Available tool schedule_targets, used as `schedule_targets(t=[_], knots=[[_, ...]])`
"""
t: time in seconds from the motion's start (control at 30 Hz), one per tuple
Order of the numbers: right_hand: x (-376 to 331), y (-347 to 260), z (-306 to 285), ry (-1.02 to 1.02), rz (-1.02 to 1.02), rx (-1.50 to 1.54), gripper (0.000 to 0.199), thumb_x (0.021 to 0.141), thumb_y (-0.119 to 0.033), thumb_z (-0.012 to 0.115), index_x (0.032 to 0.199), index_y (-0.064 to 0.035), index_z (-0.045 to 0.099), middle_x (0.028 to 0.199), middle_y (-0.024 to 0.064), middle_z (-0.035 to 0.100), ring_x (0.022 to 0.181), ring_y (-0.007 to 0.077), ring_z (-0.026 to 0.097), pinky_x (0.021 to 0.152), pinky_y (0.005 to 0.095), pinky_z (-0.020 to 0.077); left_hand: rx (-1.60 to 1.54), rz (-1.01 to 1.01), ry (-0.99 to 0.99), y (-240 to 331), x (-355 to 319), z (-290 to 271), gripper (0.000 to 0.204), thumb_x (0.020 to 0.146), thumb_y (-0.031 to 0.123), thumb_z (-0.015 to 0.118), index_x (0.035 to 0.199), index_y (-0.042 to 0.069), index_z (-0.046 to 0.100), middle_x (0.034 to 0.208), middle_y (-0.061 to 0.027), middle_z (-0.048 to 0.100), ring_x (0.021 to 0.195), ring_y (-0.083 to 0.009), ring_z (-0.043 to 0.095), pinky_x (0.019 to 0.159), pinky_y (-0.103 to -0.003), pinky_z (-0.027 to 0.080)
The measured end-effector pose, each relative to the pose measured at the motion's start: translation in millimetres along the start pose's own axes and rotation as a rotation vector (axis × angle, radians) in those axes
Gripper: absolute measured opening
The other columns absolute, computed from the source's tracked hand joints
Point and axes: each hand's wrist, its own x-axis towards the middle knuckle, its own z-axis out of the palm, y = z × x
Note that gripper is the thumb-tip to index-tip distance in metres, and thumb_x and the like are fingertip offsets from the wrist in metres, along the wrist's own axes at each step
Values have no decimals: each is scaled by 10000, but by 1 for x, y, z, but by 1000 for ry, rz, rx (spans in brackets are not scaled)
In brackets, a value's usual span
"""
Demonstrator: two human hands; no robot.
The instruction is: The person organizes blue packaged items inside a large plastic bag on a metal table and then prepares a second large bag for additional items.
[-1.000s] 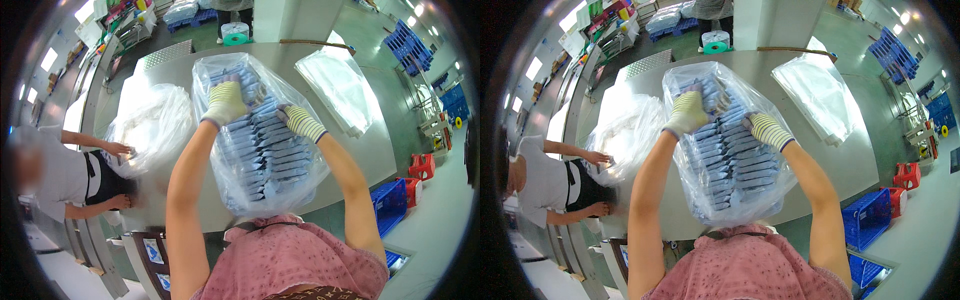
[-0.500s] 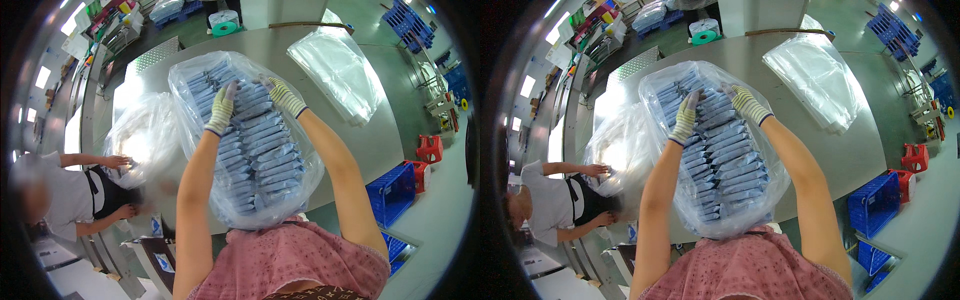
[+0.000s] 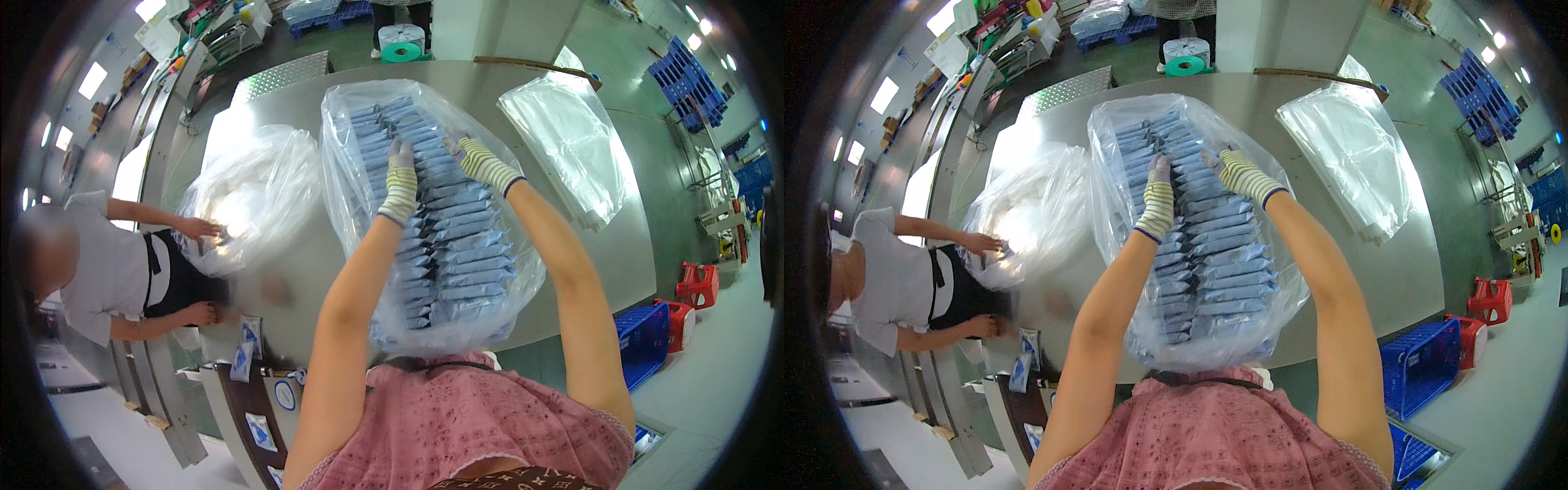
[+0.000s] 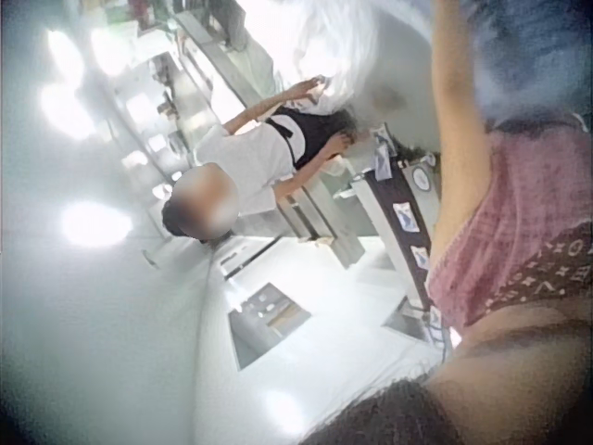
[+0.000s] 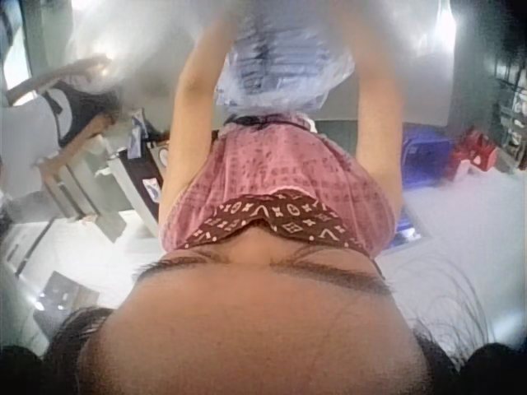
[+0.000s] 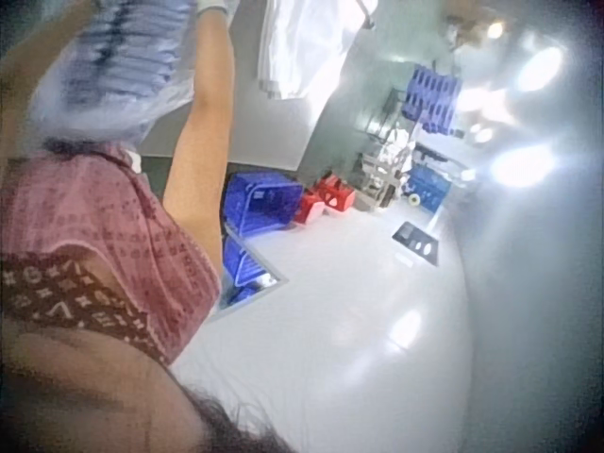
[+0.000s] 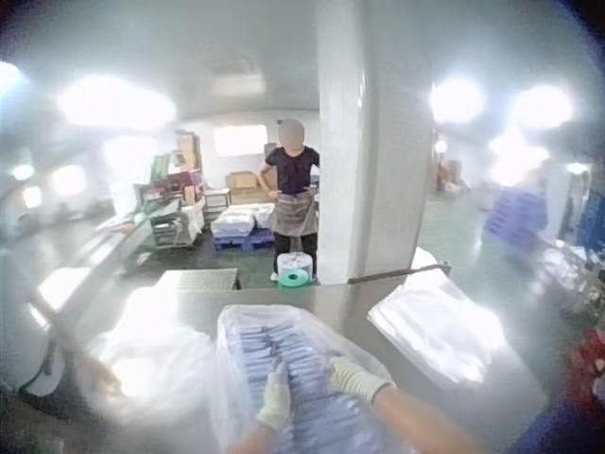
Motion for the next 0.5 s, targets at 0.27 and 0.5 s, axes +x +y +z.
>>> schedule_targets(t=[0.27, 0.5], knots=[[-61, -102, 24, -62, -159, -1244, 851, 893, -698, 311, 1424, -38, 384, 1478, 187, 359, 1386, 331, 307, 1148, 479, 182, 301, 304, -19, 83, -147, -143, 457, 949, 183, 567, 1352, 14, 431, 1303, -108, 515, 1219, -202, 465, 1031, -327, 368], [-51, -92, 34, 59, -252, -1232, 745, 888, -654, 392, 1347, -72, 477, 1368, 202, 475, 1271, 359, 434, 1084, 497, 296, 826, 179, 394, 22, -302, -358, 353, 865, 101, 600, 1190, -29, 552, 1160, -169, 600, 1116, -261, 556, 985, -378, 418]])
